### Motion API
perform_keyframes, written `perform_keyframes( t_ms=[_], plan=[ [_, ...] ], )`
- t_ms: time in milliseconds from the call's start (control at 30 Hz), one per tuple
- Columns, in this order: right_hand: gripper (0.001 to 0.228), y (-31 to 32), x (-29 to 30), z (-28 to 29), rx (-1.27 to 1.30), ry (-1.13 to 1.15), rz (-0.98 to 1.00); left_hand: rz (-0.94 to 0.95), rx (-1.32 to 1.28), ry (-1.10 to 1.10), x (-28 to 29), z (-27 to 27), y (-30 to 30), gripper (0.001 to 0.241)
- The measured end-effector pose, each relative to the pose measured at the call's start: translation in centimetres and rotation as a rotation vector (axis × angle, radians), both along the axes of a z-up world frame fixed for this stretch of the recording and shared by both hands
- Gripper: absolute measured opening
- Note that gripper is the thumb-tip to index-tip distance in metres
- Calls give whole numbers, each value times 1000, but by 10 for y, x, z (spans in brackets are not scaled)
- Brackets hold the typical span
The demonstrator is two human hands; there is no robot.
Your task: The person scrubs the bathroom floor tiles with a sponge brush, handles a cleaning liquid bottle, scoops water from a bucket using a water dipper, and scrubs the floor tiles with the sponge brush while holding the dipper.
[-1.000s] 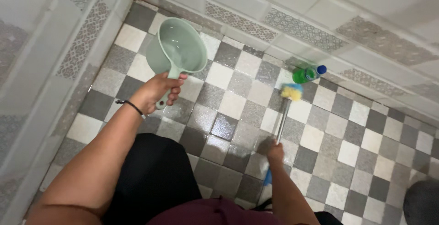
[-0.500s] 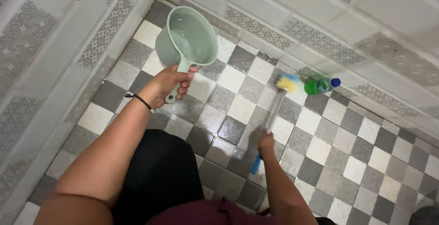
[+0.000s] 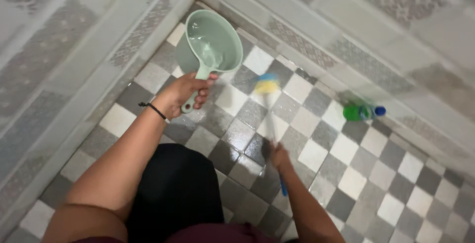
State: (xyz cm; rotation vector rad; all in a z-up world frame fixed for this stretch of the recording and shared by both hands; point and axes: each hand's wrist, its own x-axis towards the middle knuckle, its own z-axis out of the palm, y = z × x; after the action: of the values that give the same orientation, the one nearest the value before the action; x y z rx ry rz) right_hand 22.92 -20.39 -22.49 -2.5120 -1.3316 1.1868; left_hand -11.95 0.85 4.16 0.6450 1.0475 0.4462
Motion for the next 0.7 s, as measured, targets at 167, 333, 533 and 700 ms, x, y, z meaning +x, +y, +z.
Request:
perform_keyframes(
  t_ms=[167, 333, 533, 700],
  plan=[
    [61, 8, -24, 37, -275, -149, 741, 91, 3, -124, -42, 5, -34, 33],
    [59, 65, 52, -6, -101, -221, 353, 223, -30, -224, -98, 7, -94, 39],
    [58, 59, -17, -39, 111, -121, 919, 438, -16, -55, -121, 1, -161, 43],
    [52, 86, -22, -14, -171, -149, 946, 589, -58, 46, -128, -20, -207, 48]
  ],
)
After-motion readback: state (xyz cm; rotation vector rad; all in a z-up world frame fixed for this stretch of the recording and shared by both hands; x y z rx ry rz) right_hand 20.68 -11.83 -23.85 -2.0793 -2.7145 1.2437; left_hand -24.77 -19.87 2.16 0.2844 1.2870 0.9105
